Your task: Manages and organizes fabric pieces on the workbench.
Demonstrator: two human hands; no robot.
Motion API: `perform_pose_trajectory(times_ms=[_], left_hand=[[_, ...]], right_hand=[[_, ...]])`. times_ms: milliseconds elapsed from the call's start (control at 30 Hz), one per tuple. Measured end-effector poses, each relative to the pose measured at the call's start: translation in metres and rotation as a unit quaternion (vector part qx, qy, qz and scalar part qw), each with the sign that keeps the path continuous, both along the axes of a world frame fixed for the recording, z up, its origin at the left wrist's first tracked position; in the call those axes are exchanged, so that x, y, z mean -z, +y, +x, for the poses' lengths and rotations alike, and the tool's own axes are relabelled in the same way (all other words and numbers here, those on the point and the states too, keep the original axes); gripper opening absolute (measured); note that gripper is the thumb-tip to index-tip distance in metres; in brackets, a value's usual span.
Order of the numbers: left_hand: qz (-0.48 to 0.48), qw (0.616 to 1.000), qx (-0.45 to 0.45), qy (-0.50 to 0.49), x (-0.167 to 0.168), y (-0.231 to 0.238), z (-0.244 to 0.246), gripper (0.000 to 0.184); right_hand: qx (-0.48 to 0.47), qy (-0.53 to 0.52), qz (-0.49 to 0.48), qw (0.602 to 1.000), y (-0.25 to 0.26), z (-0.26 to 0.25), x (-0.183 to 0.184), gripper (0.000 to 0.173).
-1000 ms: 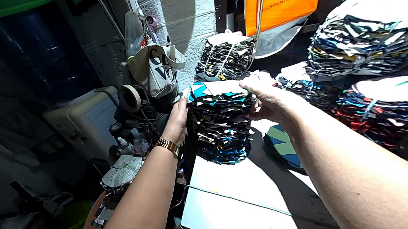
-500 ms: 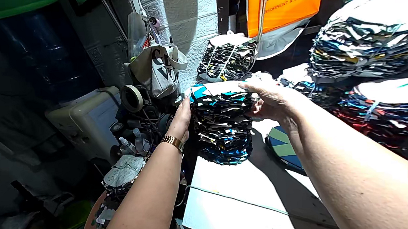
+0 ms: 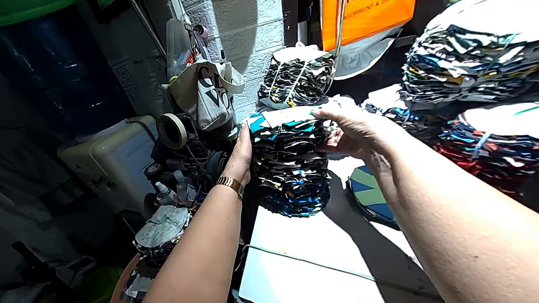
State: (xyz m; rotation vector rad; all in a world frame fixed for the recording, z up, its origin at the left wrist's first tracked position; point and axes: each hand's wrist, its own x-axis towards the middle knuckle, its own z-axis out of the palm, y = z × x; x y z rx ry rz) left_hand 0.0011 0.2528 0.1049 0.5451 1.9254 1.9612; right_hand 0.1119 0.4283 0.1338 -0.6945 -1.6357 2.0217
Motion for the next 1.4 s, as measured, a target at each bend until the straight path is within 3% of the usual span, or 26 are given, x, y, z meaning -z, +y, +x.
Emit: perform_pose_trajectory(times_ms=[367, 533, 700, 900, 1067, 1267, 1400], left_hand=[[-0.027, 1.000, -0.015, 0.003, 0.003, 0.007, 0.000, 0.078], [-0.052, 0.998, -0.027, -0.004, -0.001, 0.007, 0.004, 0.078], [-0.034, 0.999, -0.025, 0.000, 0.001, 0.008, 0.006, 0.078], [-0.029, 0.999, -0.018, 0.008, 0.002, 0.006, 0.006, 0.077], [-0.036, 0.999, -0.003, 0.031, -0.001, 0.004, 0.009, 0.072], [-0.061, 0.998, -0.019, 0.017, -0.003, 0.004, 0.011, 0.068], [-0.073, 0.997, -0.013, 0.022, -0.002, 0.002, 0.007, 0.067]], right_hand=[[0.003, 0.026, -0.041, 0.999, 0.000, -0.016, 0.009, 0.054], [0.042, 0.026, -0.126, 0.991, -0.003, -0.015, 0.002, 0.078], [0.047, 0.005, -0.144, 0.988, -0.004, -0.015, 0.002, 0.072], [-0.001, 0.033, -0.071, 0.997, -0.006, -0.019, 0.006, 0.055], [-0.006, 0.021, -0.016, 1.000, -0.007, -0.020, 0.005, 0.058], [0.034, 0.020, -0.043, 0.998, -0.015, -0.020, -0.002, 0.065], [0.016, 0.027, -0.062, 0.998, -0.016, -0.022, 0.001, 0.055]])
